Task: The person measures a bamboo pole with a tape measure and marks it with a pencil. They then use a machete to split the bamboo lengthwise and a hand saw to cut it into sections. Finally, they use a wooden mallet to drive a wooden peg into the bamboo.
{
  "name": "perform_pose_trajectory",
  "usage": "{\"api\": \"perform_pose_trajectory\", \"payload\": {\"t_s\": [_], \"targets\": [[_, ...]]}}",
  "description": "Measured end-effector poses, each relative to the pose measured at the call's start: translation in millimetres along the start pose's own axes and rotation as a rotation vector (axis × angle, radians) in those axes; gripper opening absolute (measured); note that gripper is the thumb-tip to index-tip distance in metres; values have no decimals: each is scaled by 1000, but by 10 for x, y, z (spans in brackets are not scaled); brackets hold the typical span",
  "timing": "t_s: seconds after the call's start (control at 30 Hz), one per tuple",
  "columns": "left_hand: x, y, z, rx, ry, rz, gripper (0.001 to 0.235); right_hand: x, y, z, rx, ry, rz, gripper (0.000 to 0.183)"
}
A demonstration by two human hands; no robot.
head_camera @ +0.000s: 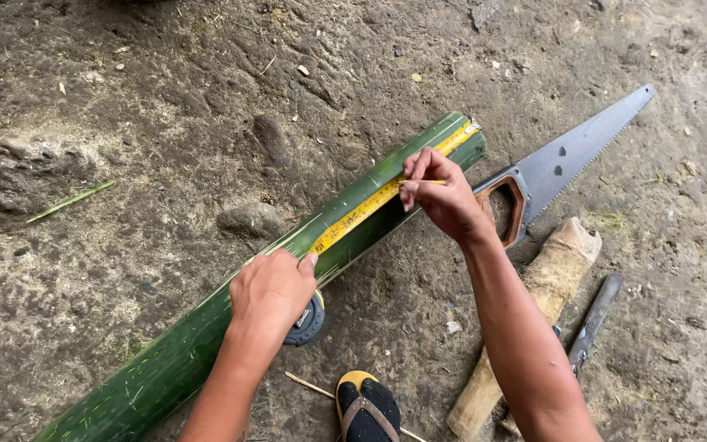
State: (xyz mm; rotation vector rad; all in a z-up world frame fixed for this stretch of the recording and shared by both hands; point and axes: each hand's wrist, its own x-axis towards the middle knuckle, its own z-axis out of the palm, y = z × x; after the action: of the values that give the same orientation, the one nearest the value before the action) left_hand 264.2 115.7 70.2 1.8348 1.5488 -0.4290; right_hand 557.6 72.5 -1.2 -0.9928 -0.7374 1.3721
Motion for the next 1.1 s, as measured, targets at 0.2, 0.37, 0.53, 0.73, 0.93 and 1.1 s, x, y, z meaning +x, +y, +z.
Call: {"api": "perform_pose_trajectory", "payload": {"t_s": [0.2,0.37,0.53,0.73,0.93,1.1], "targets": [[46,38,-56,3,-45,-46,48,53,53,-21,-471,65,-43,14],[80,53,-97,13,-24,-56,47,52,178,-30,-712,72,-215,13],[121,40,-121,11,-19,-48,46,12,236,12,-743,78,-253,14],[170,18,-106,21,-6,-21,46,46,198,-10,-895,-3,-274,11],[217,-14,-157,38,17,-36,45,108,114,26,-838,-11,-142,9],[370,-50,-176,23,25,-18,42,206,97,54,-795,-13,-120,10]]}}
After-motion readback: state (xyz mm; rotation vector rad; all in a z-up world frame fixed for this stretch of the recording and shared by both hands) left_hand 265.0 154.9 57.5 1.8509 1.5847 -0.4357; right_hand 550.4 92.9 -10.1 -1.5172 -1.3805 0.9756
